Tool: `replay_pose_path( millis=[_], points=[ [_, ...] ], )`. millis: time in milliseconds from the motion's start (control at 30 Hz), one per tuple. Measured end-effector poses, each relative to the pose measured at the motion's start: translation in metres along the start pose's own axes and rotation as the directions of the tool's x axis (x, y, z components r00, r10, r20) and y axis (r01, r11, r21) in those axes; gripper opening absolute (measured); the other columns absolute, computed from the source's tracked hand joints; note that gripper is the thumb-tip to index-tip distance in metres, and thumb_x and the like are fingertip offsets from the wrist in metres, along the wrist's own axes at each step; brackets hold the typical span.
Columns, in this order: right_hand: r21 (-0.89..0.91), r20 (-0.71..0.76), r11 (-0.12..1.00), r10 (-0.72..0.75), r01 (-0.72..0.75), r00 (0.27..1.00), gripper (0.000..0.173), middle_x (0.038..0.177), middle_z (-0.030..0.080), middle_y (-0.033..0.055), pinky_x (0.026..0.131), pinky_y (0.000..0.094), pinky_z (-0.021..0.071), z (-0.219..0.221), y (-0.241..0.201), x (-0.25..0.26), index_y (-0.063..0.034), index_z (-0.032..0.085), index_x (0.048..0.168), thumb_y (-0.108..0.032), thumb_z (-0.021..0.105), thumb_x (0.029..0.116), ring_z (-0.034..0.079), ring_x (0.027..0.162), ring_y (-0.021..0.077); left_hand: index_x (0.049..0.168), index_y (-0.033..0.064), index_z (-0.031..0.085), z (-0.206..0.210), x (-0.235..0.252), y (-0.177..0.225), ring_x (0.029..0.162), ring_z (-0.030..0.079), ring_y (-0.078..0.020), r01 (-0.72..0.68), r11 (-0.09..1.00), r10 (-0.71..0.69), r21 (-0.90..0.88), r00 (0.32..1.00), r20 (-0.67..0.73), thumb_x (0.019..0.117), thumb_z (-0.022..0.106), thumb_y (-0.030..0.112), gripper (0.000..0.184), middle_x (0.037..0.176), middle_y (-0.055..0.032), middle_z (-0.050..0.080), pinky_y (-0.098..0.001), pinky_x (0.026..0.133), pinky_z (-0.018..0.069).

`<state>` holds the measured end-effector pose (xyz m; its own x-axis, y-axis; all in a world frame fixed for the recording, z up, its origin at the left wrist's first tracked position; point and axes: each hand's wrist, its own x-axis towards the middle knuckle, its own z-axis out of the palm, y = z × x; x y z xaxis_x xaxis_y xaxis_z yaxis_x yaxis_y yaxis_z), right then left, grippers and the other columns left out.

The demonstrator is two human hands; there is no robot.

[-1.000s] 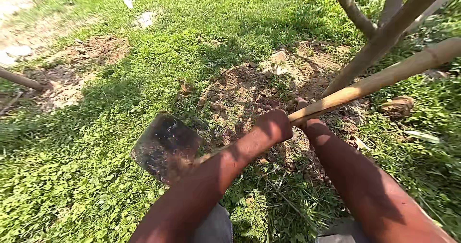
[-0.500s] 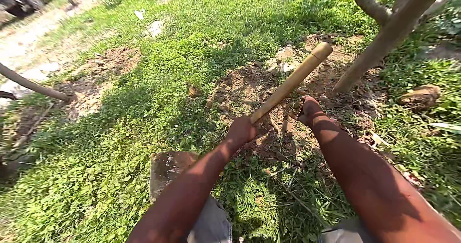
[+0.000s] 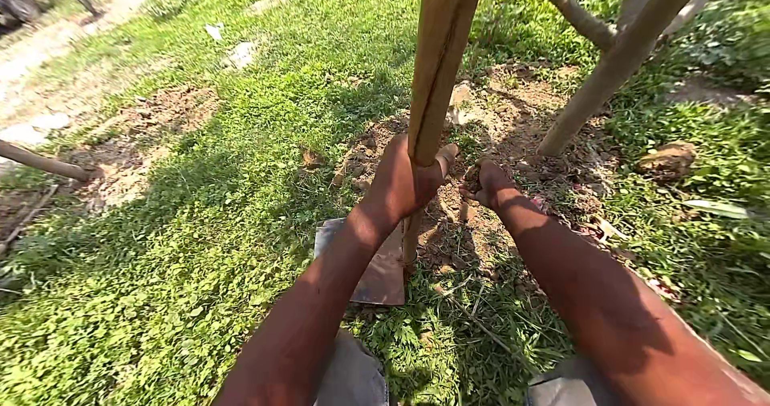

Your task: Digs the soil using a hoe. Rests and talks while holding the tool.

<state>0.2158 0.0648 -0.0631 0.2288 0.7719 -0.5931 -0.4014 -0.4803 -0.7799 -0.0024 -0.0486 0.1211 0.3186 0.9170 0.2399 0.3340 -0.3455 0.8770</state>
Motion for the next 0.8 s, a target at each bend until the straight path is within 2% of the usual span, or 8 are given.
replay_pose_path(
  millis=[67, 133, 233, 333, 400, 500, 600, 800],
  points=[
    [0.001, 0.01, 1.0, 0.009, -0.009, 1.0, 0.052, 0.119, 0.059, 0.0158, 0.077, 0.0478, 0.0571, 0.003, -0.003, -0.003, -0.0127, 0.049, 0.138, -0.05, 0.042, 0.1037, 0.064, 0.098, 0.0298, 0.078, 0.0083, 0.055, 0.003, 0.004, -0.027, 0.05, 0.061, -0.0172, -0.02, 0.989, 0.03, -0.149, 0.997, 0.068, 0.1019, 0.061, 0.027, 0.031, 0.057, -0.0036, 0.058, -0.0372, 0.054, 0.0577],
    [0.029, 0.049, 1.0, 0.01, -0.012, 0.999, 0.05, 0.119, 0.058, 0.0154, 0.078, 0.0478, 0.057, 0.007, -0.006, -0.009, -0.013, 0.047, 0.139, -0.049, 0.041, 0.1048, 0.064, 0.098, 0.0296, 0.079, 0.0064, 0.056, 0.004, 0.004, -0.064, 0.052, 0.063, -0.0168, 0.043, 0.969, -0.03, -0.244, 0.998, 0.059, 0.102, 0.06, 0.021, 0.028, 0.058, -0.0038, 0.061, -0.0359, 0.058, 0.0588],
    [0.087, 0.08, 0.996, -0.023, 0.016, 0.997, 0.046, 0.112, 0.062, 0.0133, 0.074, 0.0469, 0.0577, 0.016, -0.014, -0.014, -0.013, 0.052, 0.133, -0.047, 0.046, 0.1033, 0.065, 0.092, 0.0277, 0.083, 0.006, 0.058, -0.014, 0.009, -0.089, 0.05, 0.062, -0.0163, 0.133, 0.928, -0.204, -0.348, 0.963, -0.177, 0.1029, 0.062, 0.021, 0.025, 0.056, -0.002, 0.059, -0.0369, 0.058, 0.0602],
    [0.054, 0.14, 0.998, -0.025, 0.017, 0.99, 0.043, 0.102, 0.065, 0.0107, 0.072, 0.045, 0.0572, 0.022, -0.011, -0.013, -0.0134, 0.056, 0.127, -0.048, 0.045, 0.1033, 0.066, 0.086, 0.0257, 0.084, 0.0068, 0.06, -0.018, 0.007, -0.083, 0.052, 0.063, -0.0169, 0.174, 0.933, -0.277, -0.314, 0.905, -0.323, 0.1028, 0.064, 0.028, 0.029, 0.058, -0.0024, 0.061, -0.0375, 0.058, 0.06],
    [-0.033, 0.181, 0.999, 0.002, 0.004, 0.984, 0.041, 0.098, 0.065, 0.0099, 0.069, 0.0431, 0.0573, 0.025, 0.0, -0.007, -0.0138, 0.055, 0.127, -0.046, 0.046, 0.1033, 0.066, 0.082, 0.0246, 0.083, 0.0059, 0.06, -0.007, 0.004, -0.077, 0.052, 0.064, -0.0178, 0.182, 0.942, -0.275, -0.282, 0.901, -0.337, 0.1013, 0.066, 0.026, 0.028, 0.058, -0.0042, 0.062, -0.0372, 0.057, 0.0598],
    [-0.236, 0.245, 0.971, 0.09, -0.031, 0.965, 0.042, 0.098, 0.06, 0.0081, 0.073, 0.0427, 0.0562, 0.025, 0.015, -0.002, -0.0136, 0.055, 0.126, -0.048, 0.044, 0.105, 0.063, 0.084, 0.0227, 0.083, 0.0068, 0.06, 0.002, 0.001, -0.074, 0.053, 0.065, -0.0159, 0.208, 0.949, -0.278, -0.236, 0.905, -0.322, 0.1004, 0.067, 0.025, 0.026, 0.06, -0.0038, 0.064, -0.0347, 0.056, 0.0585],
    [-0.353, 0.254, 0.934, 0.147, -0.05, 0.956, 0.046, 0.098, 0.064, 0.0107, 0.069, 0.0384, 0.0584, 0.021, 0.017, -0.006, -0.0106, 0.057, 0.129, -0.05, 0.048, 0.105, 0.066, 0.079, 0.0228, 0.082, 0.0065, 0.06, -0.004, 0.001, -0.081, 0.053, 0.066, -0.0172, 0.189, 0.957, -0.255, -0.219, 0.908, -0.333, 0.1007, 0.067, 0.027, 0.029, 0.06, -0.0049, 0.065, -0.0363, 0.057, 0.059],
    [-0.124, 0.313, 0.992, 0.033, 0.006, 0.949, 0.038, 0.092, 0.065, 0.007, 0.071, 0.0385, 0.0613, 0.006, 0.004, -0.005, -0.0098, 0.059, 0.121, -0.043, 0.058, 0.1025, 0.068, 0.078, 0.0209, 0.089, 0.0097, 0.063, -0.008, -0.005, -0.111, 0.058, 0.066, -0.0183, 0.146, 0.989, -0.15, -0.038, 0.93, -0.336, 0.096, 0.069, 0.045, 0.037, 0.066, -0.0037, 0.066, -0.0418, 0.059, 0.0585]
  ],
)
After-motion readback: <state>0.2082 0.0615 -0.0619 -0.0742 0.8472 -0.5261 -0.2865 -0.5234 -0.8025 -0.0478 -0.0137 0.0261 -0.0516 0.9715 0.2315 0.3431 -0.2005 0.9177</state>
